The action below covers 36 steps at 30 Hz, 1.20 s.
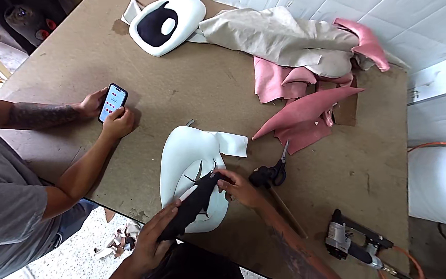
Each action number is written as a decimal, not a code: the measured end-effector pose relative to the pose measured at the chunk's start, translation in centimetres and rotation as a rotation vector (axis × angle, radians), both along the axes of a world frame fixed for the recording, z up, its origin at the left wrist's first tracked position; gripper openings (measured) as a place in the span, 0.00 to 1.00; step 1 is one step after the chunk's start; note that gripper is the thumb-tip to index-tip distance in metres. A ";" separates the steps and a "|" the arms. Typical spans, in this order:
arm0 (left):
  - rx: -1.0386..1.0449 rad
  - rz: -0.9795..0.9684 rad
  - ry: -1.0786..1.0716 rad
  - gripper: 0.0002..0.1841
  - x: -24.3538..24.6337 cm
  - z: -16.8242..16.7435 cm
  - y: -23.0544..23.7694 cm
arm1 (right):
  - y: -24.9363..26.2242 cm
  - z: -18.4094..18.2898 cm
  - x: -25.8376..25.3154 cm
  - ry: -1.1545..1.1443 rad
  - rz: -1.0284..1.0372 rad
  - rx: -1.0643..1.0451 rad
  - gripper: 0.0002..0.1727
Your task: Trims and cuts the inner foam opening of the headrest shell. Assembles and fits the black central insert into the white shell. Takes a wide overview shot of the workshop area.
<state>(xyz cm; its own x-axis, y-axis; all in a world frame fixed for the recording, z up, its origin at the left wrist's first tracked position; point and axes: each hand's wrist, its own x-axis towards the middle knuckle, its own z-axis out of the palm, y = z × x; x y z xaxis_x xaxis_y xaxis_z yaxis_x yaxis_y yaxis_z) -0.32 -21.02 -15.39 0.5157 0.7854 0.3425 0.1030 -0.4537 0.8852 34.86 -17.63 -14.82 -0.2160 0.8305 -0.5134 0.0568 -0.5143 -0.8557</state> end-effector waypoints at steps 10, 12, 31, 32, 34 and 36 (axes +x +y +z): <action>0.033 -0.015 0.017 0.26 0.2 -0.9 1.5 | 0.4 -2.4 -4.6 0.153 -0.603 -0.001 0.14; 0.120 -0.057 0.090 0.26 0.1 -1.3 1.9 | 0.5 -2.2 -5.2 0.102 -0.671 -0.046 0.14; 0.287 -0.038 0.612 0.36 3.0 -0.9 0.4 | 5.7 1.1 -1.6 -1.213 0.435 0.023 0.11; 0.285 -0.035 0.628 0.36 3.1 -0.8 0.4 | 5.7 1.1 -1.3 -1.208 0.426 0.051 0.11; 0.272 -0.036 0.669 0.37 3.5 -0.6 0.2 | 5.6 0.9 -0.9 -1.189 0.378 0.077 0.10; 0.277 -0.024 0.702 0.37 4.1 -0.8 0.0 | 5.3 0.8 -0.8 -1.172 0.308 0.090 0.07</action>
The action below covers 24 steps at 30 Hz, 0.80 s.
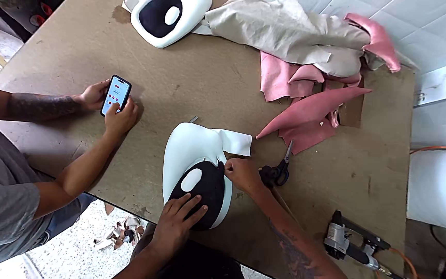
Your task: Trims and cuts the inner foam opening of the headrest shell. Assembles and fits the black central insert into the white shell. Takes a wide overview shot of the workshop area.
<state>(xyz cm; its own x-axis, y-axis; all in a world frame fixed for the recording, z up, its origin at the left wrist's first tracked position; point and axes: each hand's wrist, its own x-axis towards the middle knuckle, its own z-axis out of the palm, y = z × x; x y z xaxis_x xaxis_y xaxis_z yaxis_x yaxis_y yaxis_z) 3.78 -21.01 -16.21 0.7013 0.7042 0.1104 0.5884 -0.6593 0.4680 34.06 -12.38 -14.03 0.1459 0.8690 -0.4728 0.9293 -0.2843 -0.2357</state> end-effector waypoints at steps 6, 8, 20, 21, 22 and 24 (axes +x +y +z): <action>0.015 0.082 0.039 0.36 1.9 -0.7 -1.1 | -1.4 -0.1 0.1 0.119 -0.146 0.192 0.07; 0.026 0.087 0.035 0.36 2.1 -1.6 -1.6 | -1.9 -0.9 -0.1 0.208 -0.123 0.316 0.13; -0.187 -0.157 0.148 0.41 0.3 -2.1 2.1 | -2.6 -3.6 -2.1 0.207 -0.136 0.456 0.11; -0.194 -0.173 0.151 0.41 0.4 -2.5 2.4 | -2.5 -3.6 -2.1 0.204 -0.132 0.458 0.11; -0.206 -0.186 0.156 0.42 0.6 -2.7 2.6 | -2.5 -3.7 -2.0 0.202 -0.127 0.455 0.11; -0.233 -0.208 0.184 0.43 1.0 -2.6 3.2 | -2.3 -3.9 -2.0 0.214 -0.118 0.454 0.11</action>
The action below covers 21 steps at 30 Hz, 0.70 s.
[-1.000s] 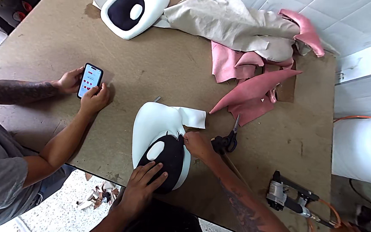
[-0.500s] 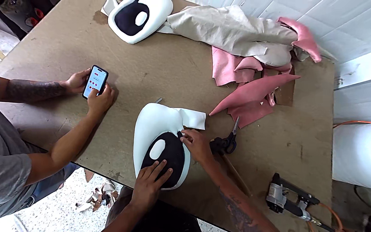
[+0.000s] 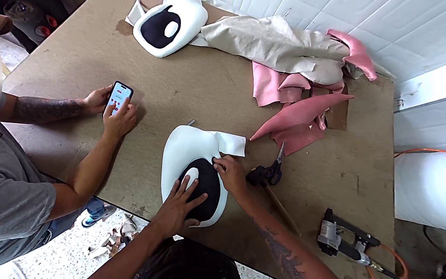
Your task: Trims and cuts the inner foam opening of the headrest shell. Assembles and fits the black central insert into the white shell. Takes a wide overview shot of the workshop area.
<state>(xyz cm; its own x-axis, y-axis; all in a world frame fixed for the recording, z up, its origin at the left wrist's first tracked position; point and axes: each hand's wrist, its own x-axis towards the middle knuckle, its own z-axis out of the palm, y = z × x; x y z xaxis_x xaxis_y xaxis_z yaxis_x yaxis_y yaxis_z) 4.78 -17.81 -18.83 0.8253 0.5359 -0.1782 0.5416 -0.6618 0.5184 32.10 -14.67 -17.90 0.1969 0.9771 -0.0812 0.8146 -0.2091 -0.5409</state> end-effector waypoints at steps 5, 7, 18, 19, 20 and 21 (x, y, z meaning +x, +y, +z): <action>0.013 -0.039 0.014 0.45 0.3 -0.2 0.7 | -0.4 -0.9 1.5 0.102 0.097 0.000 0.18; 0.026 -0.020 0.019 0.46 0.4 -0.2 0.6 | -0.7 -0.8 2.0 0.100 0.164 -0.044 0.26; 0.106 0.074 0.071 0.49 2.0 0.1 0.3 | -1.7 1.1 1.7 -0.086 0.322 -0.020 0.50; 0.123 0.074 0.059 0.51 1.9 0.3 0.6 | -2.6 2.2 1.5 -0.104 0.358 -0.061 0.57; 0.135 0.078 0.048 0.54 1.7 0.4 0.9 | -3.7 2.8 1.2 -0.121 0.406 -0.102 0.66; 0.142 0.073 0.046 0.57 1.3 0.5 1.3 | -4.8 2.7 0.9 -0.135 0.452 -0.126 0.73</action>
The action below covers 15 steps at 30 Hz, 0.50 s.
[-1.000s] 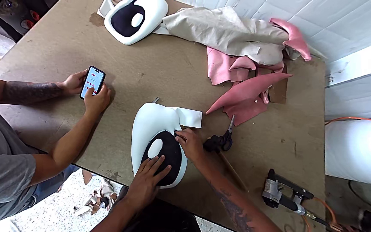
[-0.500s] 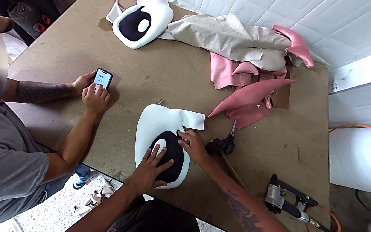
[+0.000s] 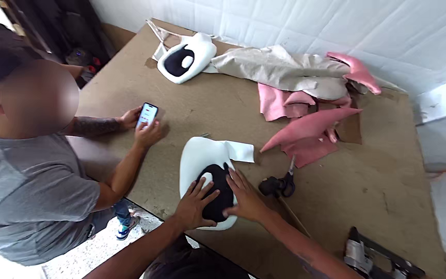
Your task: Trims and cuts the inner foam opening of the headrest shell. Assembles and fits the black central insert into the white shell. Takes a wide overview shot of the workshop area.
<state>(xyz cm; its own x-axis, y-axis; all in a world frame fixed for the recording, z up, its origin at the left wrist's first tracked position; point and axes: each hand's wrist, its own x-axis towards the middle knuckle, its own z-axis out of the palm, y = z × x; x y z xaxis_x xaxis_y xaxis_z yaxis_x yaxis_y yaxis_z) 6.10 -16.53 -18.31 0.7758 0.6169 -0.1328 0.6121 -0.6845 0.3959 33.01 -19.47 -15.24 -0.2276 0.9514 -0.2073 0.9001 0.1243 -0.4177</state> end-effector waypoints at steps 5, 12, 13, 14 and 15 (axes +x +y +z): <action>0.011 -0.124 0.021 0.64 -0.8 -0.5 2.7 | -2.7 -3.1 -0.6 -0.034 -0.004 0.073 0.78; 0.036 -0.154 -0.056 0.55 -0.9 -1.1 3.8 | -2.9 -4.5 -1.4 -0.029 -0.070 0.137 0.75; 0.042 -0.136 -0.079 0.53 -0.9 -1.3 3.7 | -2.8 -4.8 -1.8 -0.051 -0.086 0.154 0.74; 0.054 -0.124 -0.102 0.50 -0.9 -1.5 4.0 | -2.5 -5.1 -2.1 -0.066 -0.099 0.170 0.74; 0.059 -0.117 -0.127 0.49 -0.9 -1.7 4.2 | -2.3 -5.1 -2.3 -0.072 -0.107 0.172 0.74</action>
<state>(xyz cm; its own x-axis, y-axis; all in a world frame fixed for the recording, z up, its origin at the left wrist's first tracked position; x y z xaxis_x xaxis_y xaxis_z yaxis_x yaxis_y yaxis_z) 5.17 -12.34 -20.04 0.8510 0.5251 0.0042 0.4746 -0.7726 0.4218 30.74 -21.78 -20.31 -0.1137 0.9921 -0.0522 0.9386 0.0901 -0.3330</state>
